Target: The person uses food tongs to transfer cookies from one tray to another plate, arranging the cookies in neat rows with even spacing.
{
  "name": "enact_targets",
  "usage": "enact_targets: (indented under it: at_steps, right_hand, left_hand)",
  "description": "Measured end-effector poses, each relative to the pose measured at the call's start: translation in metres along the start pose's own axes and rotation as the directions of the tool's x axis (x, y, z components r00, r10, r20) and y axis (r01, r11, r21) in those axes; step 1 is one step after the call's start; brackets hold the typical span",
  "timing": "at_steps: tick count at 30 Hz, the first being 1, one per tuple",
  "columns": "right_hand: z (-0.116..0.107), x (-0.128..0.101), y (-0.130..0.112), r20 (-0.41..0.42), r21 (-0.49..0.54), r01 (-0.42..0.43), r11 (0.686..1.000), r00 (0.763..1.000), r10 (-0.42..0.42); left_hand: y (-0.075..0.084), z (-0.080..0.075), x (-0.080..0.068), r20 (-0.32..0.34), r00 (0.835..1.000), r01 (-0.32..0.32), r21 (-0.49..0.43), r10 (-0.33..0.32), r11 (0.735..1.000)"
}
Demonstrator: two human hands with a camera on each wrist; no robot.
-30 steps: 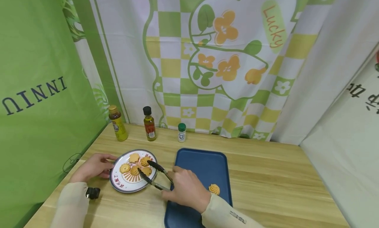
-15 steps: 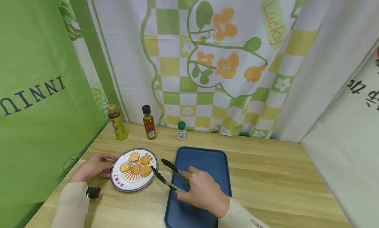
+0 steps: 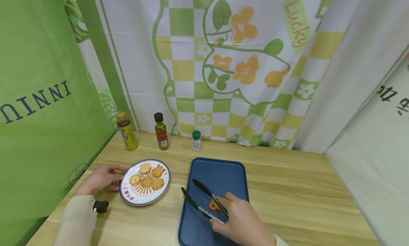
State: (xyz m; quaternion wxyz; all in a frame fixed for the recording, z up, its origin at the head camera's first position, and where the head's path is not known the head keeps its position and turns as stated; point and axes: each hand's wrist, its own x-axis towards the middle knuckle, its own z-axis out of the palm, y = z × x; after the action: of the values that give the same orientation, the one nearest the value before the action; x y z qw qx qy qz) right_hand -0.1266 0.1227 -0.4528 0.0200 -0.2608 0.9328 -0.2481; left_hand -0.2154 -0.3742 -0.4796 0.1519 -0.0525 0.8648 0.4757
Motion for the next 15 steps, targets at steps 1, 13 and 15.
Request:
enact_targets:
  at_steps: [1,13,15]
  right_hand:
    - [0.0,-0.003,0.002,0.004,0.001,-0.011,1.0,1.0,0.011]
    - [0.0,-0.039,0.03,-0.011,-0.099,-0.094,0.991,0.996,0.093]
    - [0.0,-0.046,0.033,-0.012,-0.114,-0.111,0.987,0.994,0.111]
  left_hand:
    - [0.0,0.0,0.0,0.0,1.0,0.002,0.0,-0.002,1.0]
    - [-0.001,0.001,0.0,0.004,1.0,0.008,0.012,-0.008,1.0]
    - [0.0,0.0,0.0,0.003,1.0,0.007,0.014,-0.007,1.0]
